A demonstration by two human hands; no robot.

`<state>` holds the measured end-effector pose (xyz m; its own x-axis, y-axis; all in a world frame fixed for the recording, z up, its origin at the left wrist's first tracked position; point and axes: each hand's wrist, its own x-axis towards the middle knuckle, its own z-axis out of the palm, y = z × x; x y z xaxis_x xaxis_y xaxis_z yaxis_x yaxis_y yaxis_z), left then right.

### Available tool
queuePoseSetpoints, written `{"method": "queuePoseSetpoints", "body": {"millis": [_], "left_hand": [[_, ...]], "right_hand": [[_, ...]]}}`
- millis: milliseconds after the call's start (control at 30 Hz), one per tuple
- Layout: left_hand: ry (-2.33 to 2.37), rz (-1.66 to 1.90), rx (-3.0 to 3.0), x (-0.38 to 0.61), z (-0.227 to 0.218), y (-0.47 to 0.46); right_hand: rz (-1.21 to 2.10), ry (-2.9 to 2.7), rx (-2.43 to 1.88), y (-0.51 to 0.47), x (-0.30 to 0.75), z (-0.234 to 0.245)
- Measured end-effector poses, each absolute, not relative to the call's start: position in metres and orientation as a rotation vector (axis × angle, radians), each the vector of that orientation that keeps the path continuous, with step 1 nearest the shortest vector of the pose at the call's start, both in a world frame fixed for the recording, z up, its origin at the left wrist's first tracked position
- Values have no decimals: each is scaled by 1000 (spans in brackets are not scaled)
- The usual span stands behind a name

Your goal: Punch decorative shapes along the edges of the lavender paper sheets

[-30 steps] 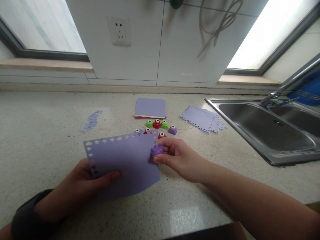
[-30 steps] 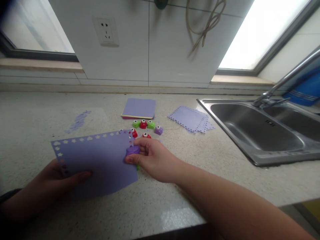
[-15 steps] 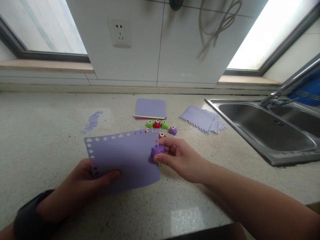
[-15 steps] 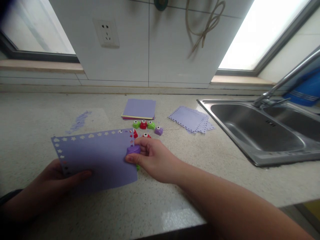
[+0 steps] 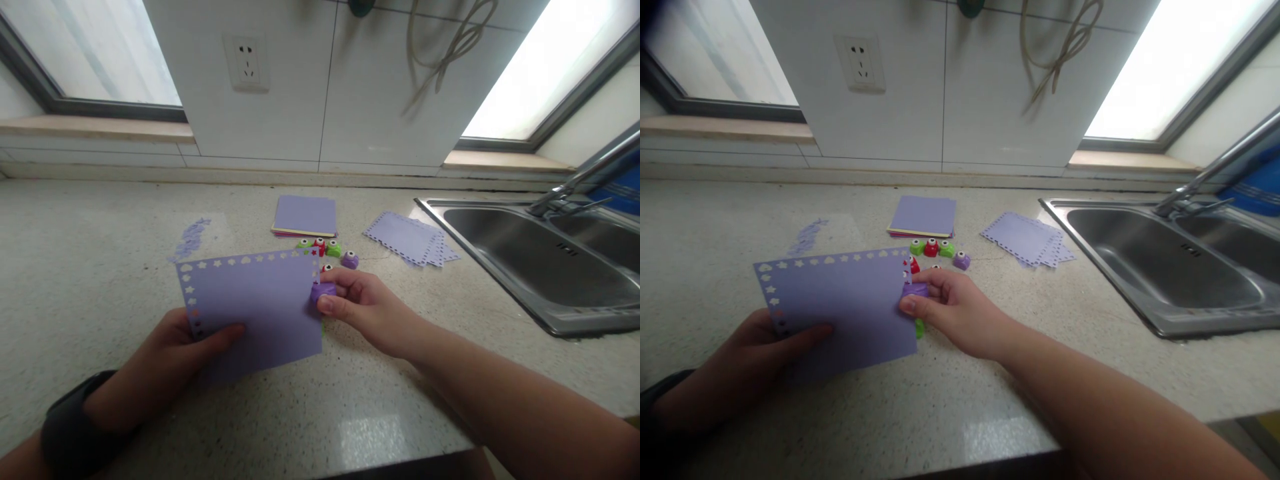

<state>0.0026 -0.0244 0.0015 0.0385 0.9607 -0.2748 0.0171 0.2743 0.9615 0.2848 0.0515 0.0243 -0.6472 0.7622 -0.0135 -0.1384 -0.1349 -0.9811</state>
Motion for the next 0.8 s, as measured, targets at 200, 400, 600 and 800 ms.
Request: {"method": "queuePoseSetpoints", "body": {"millis": [200, 400, 600, 800], "left_hand": [[1290, 951, 870, 3, 4, -25], [1281, 956, 857, 5, 6, -24], [1271, 973, 814, 7, 7, -23], [1260, 1005, 812, 6, 7, -25]], "right_hand": [[1736, -1535, -755, 55, 288, 21], [1690, -1578, -773, 56, 288, 21], [1737, -1468, -785, 59, 287, 19], [1782, -1382, -782, 60, 288, 17]]}}
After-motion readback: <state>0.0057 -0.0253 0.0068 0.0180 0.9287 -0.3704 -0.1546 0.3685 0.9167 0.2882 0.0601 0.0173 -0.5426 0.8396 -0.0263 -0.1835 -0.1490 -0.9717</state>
